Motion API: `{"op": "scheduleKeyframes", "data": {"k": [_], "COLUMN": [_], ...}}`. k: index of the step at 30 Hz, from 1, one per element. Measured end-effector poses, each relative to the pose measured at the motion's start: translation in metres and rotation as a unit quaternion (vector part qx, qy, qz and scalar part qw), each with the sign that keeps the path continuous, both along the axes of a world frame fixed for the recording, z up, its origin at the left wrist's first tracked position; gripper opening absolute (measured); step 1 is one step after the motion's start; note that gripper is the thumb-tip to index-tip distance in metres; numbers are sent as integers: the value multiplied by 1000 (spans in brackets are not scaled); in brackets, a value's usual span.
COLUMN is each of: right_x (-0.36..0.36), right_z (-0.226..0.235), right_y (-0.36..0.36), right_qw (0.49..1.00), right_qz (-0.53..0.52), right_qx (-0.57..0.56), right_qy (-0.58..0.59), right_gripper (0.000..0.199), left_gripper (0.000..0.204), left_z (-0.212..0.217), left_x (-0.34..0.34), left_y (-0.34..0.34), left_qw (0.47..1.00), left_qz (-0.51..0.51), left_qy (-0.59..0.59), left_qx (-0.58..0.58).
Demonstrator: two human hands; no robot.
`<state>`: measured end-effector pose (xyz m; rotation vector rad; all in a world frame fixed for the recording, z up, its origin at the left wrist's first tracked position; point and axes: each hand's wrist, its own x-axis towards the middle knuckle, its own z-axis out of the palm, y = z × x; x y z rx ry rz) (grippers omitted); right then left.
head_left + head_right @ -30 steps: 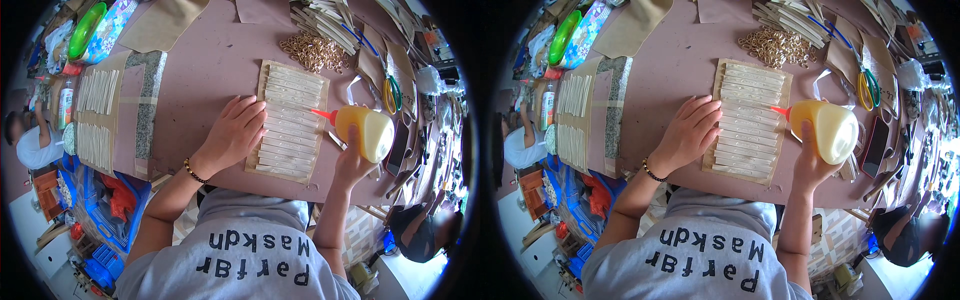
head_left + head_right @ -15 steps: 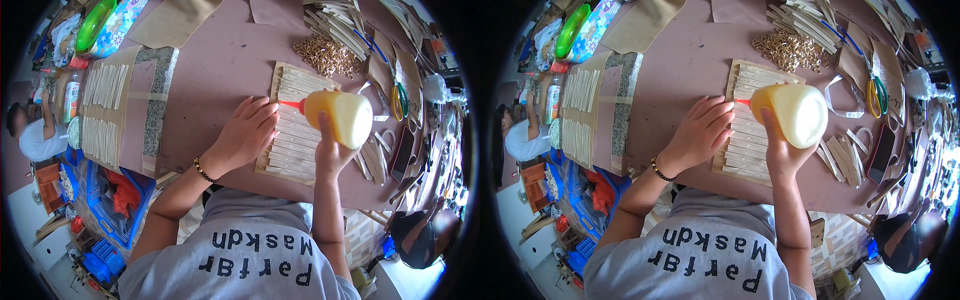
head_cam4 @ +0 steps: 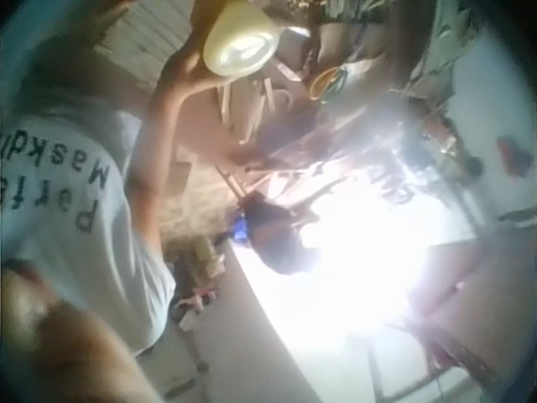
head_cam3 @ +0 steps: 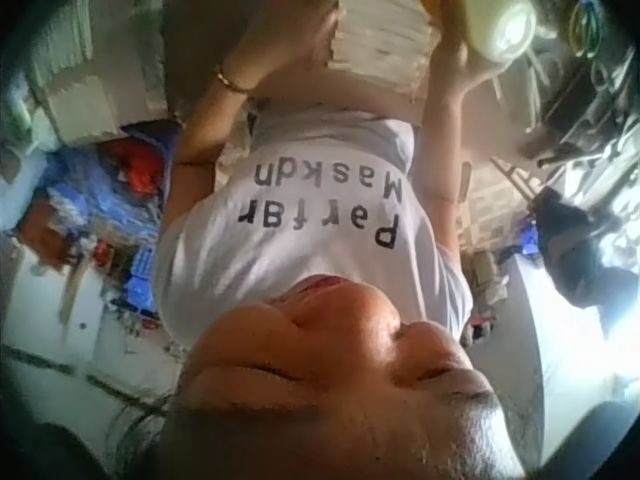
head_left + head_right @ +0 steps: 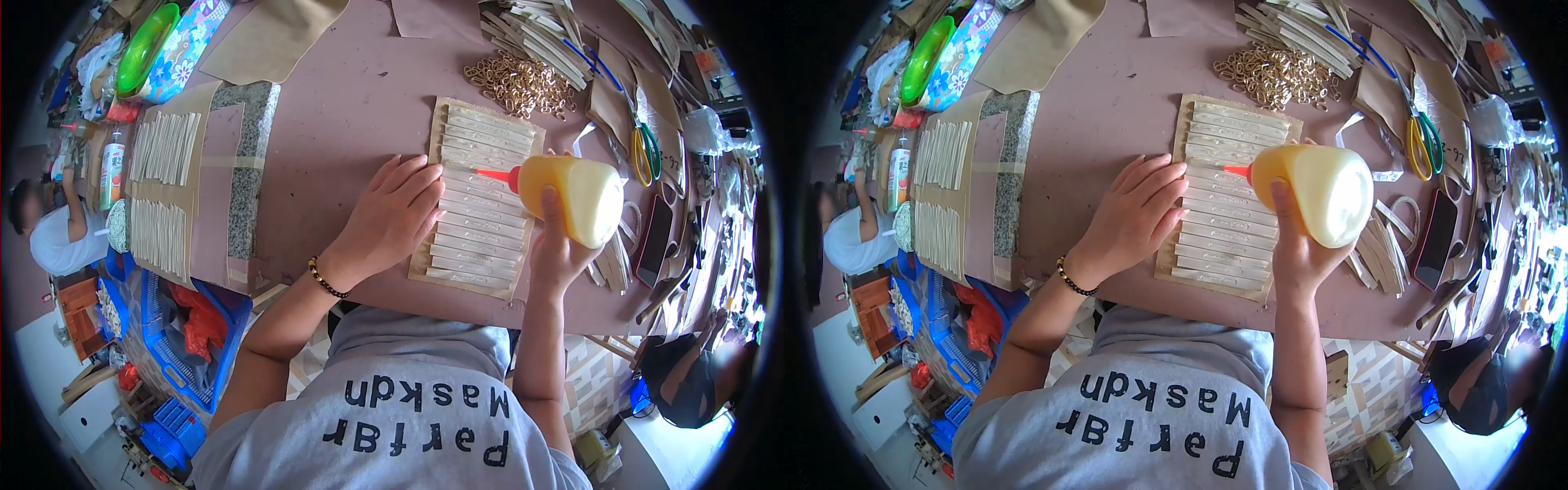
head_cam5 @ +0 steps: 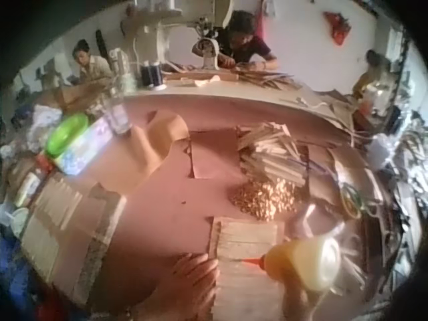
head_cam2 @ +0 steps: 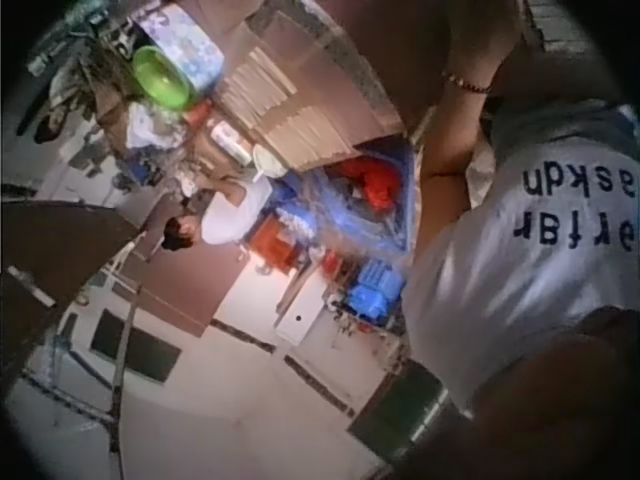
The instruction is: The person applies glue from a yellow bottle onto a grid of small wooden sticks arranged on a flat surface. They systematically cover the sticks with glue, then place a piece of brown paper over the glued area and press it down to adhere.
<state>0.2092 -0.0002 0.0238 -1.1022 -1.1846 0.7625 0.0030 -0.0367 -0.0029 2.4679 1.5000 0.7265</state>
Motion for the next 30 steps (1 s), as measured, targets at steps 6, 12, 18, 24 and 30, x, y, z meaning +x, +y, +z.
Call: {"op": "scheduleKeyframes", "data": {"k": [6, 12, 18, 24, 30], "right_x": [33, 18, 41, 53, 51], "right_z": [-1, 2, -2, 6, 13], "right_y": [-2, -1, -1, -9, -11], "right_qw": [995, 998, 997, 994, 992], "right_qz": [-82, -59, -75, -105, -45], "right_qx": [-11, 2, -7, 5, 21], "right_qy": [-47, 11, -17, 31, 119], "right_gripper": [48, 49, 46, 43, 49], "left_gripper": [30, 30, 32, 30, 31], "left_z": [3, 4, 4, 6, 5], "left_x": [0, 1, 2, 2, -1], "left_y": [0, 0, 0, -1, -5], "left_qw": [1000, 1000, 1000, 1000, 999], "left_qz": [-3, -1, -2, -4, -13], "left_qy": [4, 10, 11, 5, -25], "left_qx": [-4, -9, -8, -20, -28]}}
